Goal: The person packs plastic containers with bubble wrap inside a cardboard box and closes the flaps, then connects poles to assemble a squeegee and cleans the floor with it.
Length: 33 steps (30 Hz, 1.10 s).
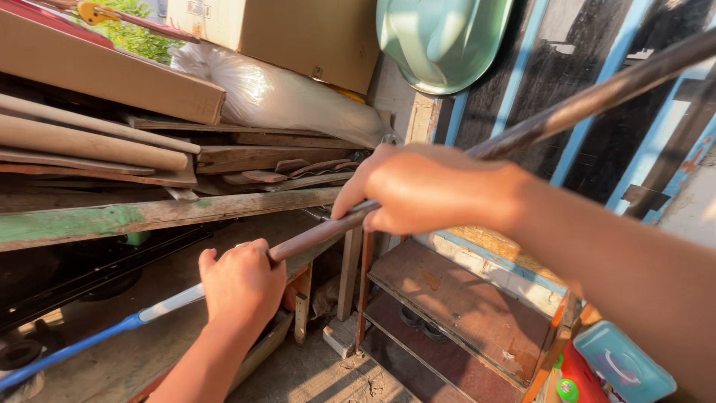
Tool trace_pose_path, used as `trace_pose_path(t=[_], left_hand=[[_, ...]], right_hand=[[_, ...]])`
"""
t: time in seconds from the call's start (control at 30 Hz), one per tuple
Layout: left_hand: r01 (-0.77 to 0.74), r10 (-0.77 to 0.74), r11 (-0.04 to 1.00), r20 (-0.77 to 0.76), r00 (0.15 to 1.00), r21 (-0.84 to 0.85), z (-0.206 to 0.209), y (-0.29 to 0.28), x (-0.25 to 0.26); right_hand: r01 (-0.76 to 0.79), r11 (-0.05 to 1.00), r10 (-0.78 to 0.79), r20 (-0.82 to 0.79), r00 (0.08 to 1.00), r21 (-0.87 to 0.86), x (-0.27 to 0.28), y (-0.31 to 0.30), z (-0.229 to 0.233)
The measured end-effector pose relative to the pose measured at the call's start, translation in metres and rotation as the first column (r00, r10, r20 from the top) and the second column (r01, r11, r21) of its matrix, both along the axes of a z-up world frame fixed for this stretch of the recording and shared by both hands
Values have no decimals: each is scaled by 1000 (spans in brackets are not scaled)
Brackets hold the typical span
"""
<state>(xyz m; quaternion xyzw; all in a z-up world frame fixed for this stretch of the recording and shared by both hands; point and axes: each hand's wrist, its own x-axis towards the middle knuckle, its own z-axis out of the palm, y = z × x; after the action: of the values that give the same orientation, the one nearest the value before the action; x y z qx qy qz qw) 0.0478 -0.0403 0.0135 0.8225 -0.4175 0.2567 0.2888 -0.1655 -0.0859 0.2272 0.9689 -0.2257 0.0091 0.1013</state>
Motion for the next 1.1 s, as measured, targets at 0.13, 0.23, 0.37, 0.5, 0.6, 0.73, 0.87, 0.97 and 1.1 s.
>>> trace_pose_path(t=[0.13,0.23,0.37,0.5,0.6,0.73,0.87,0.97,1.1], left_hand=[[-49,94,972,-185,978,231,-45,3,-1],[-19,141,934,-316,938,358,-67,11,-20],[72,48,922,-296,954,381,-55,5,-53],[158,-89,950,-252,964,269,-18,-32,-74],[181,-164,977,-142,976,114,10,-64,-70],[138,-117,972,-118,986,190,25,-81,-58],[129,-67,916,-172,983,379,-1,-62,-54],[128,44,824,-287,957,552,-21,-43,-54],[154,116,741,-351,929,653,-39,-23,-49]], right_hand=[[-249,968,245,112,963,21,10,-12,-59],[-294,952,298,-29,954,87,10,-21,-82],[-142,953,170,-84,982,269,-20,-52,-61],[-9,984,19,-51,999,177,-42,-73,-18],[74,995,-70,-60,996,70,-47,-82,4],[197,980,-198,8,980,34,-52,-102,-5],[339,941,-339,29,940,4,-37,-151,-64],[210,978,-208,81,975,-14,-15,-187,-116],[192,981,-192,25,981,-14,2,-194,-159]])
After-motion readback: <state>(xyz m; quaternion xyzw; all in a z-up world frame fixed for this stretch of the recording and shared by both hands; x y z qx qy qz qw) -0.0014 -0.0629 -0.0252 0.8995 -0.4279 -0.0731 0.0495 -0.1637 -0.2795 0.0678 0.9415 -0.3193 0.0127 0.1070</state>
